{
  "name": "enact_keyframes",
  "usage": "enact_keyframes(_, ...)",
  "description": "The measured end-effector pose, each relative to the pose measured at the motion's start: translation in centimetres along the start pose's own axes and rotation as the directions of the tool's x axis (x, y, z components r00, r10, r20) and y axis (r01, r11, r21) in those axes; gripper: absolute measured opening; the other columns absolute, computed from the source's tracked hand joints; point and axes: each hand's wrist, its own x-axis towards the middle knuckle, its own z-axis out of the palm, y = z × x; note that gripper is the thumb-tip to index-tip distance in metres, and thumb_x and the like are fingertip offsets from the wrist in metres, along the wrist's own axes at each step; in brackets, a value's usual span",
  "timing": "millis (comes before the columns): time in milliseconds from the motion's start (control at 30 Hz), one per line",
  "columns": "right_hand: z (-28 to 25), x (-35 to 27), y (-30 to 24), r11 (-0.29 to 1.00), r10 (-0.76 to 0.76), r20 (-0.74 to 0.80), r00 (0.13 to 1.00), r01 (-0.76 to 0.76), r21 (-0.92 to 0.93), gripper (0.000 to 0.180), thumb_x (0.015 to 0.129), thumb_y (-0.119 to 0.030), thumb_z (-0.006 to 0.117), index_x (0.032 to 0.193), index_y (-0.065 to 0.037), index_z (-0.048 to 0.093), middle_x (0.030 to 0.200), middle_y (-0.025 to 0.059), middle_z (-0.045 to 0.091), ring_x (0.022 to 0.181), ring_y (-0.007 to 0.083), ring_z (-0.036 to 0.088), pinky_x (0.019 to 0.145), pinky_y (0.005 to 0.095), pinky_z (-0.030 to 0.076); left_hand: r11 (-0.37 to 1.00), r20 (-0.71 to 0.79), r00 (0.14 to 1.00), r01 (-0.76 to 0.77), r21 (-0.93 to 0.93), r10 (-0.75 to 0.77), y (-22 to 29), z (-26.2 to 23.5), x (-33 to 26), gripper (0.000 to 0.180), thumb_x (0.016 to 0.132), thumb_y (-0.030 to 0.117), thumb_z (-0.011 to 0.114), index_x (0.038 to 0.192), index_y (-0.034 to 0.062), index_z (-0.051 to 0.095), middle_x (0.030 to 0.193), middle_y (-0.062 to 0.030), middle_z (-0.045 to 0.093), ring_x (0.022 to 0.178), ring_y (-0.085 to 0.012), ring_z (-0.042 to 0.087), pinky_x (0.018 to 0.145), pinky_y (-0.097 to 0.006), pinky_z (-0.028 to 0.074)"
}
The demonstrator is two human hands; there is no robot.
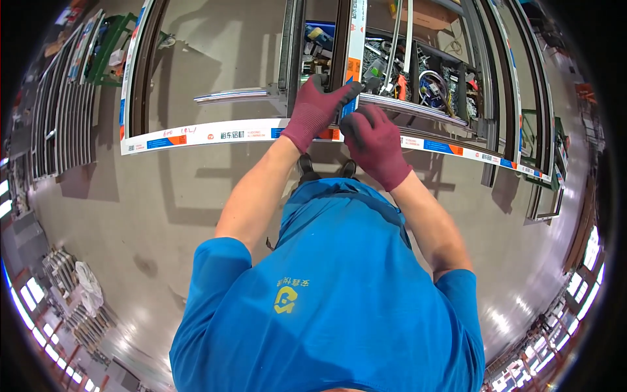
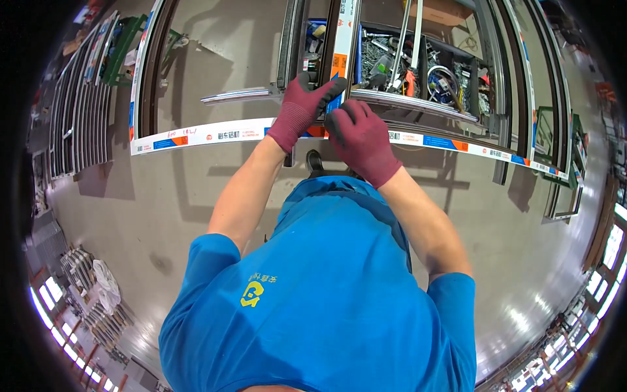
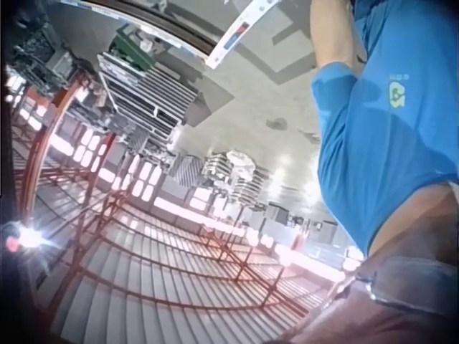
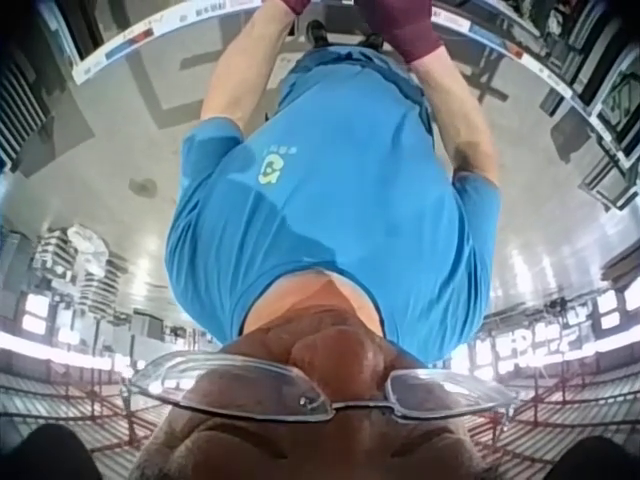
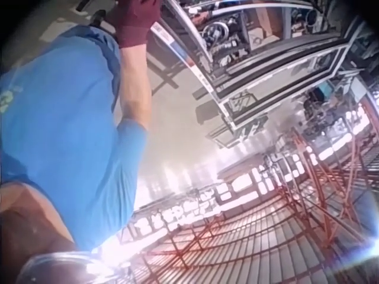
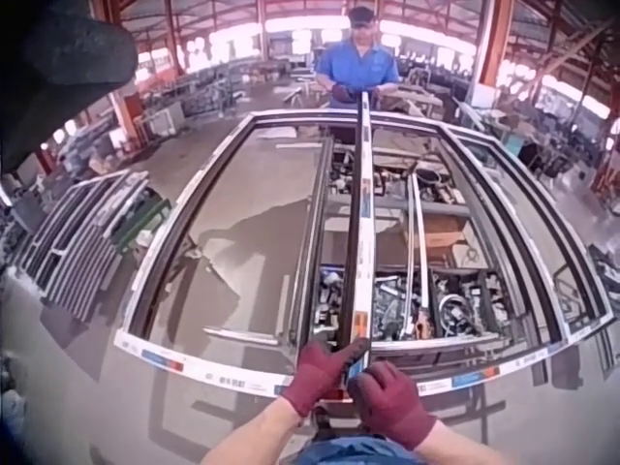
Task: Assembling and securing components of metal window or door frames using power and manual tools.
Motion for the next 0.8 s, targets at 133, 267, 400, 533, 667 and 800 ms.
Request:
enact_keyframes(133,1.4,-0.1,0.2,0.975,0.217,0.060,0.974,-0.213,-0.066,0.019,0.091,-0.009,0.071,0.109,-0.008,0.065,0.099,0.0158,0.066,0.087,0.0390,0.067,0.069,0.0466,0.055,0.992,-0.019,1.000,-0.019,0.124,0.021,0.8,-0.2,-0.2,0.044,0.088,0.034,0.088,0.105,-0.0032,0.073,0.092,-0.0066,0.075,0.080,-0.0110,0.066,0.072,-0.028,0.053)
enact_keyframes(267,1.5,1.4,3.5,0.814,0.575,-0.095,0.813,-0.557,0.162,0.017,0.102,-0.019,0.062,0.108,-0.004,0.065,0.091,0.0180,0.067,0.080,0.0314,0.069,0.069,0.0439,0.054,0.997,0.053,0.997,0.046,0.057,-0.049,-0.2,-0.7,0.5,0.083,0.076,0.056,0.091,0.121,-0.0099,0.066,0.112,-0.0227,0.075,0.102,-0.0293,0.073,0.091,-0.039,0.056)
enact_keyframes(400,0.3,-0.8,4.1,0.637,0.688,0.042,0.725,-0.630,0.445,0.019,0.105,-0.017,0.058,0.111,-0.002,0.069,0.083,0.0138,0.068,0.069,0.0172,0.062,0.063,0.0334,0.051,0.998,0.057,0.997,0.059,0.034,-0.061,-1.6,-1.0,1.2,0.083,0.078,0.053,0.090,0.124,-0.0112,0.065,0.113,-0.0241,0.075,0.103,-0.0298,0.073,0.092,-0.039,0.055)
enact_keyframes(533,1.1,-2.6,0.4,0.727,0.542,0.061,0.838,-0.505,0.466,0.023,0.099,-0.014,0.069,0.120,-0.005,0.072,0.095,0.0075,0.069,0.072,0.0136,0.060,0.065,0.0278,0.050,0.998,0.032,0.999,-0.032,0.048,0.030,-2.0,-1.5,1.4,0.047,0.091,0.035,0.086,0.112,-0.0051,0.072,0.092,-0.0056,0.074,0.079,-0.0084,0.063,0.071,-0.026,0.052)
enact_keyframes(667,1.6,-1.1,-2.4,0.895,0.415,-0.135,0.900,-0.377,0.239,0.032,0.087,-0.017,0.083,0.116,-0.009,0.074,0.102,0.0100,0.066,0.080,0.0233,0.066,0.071,0.0360,0.055,0.999,0.071,0.997,0.041,0.002,-0.041,-1.6,-1.8,1.3,0.077,0.078,0.051,0.091,0.117,-0.0108,0.068,0.107,-0.0234,0.076,0.097,-0.0296,0.073,0.088,-0.040,0.056)
enact_keyframes(800,2.8,-0.1,-1.9,0.953,0.301,-0.094,0.949,-0.296,0.064,0.021,0.087,-0.018,0.081,0.106,-0.012,0.074,0.102,0.0137,0.067,0.090,0.0371,0.068,0.075,0.0466,0.056,0.995,0.052,0.996,0.063,0.074,-0.067,-1.5,-1.7,1.4,0.074,0.079,0.049,0.090,0.116,-0.0099,0.068,0.106,-0.0237,0.075,0.096,-0.0298,0.073,0.087,-0.041,0.056)
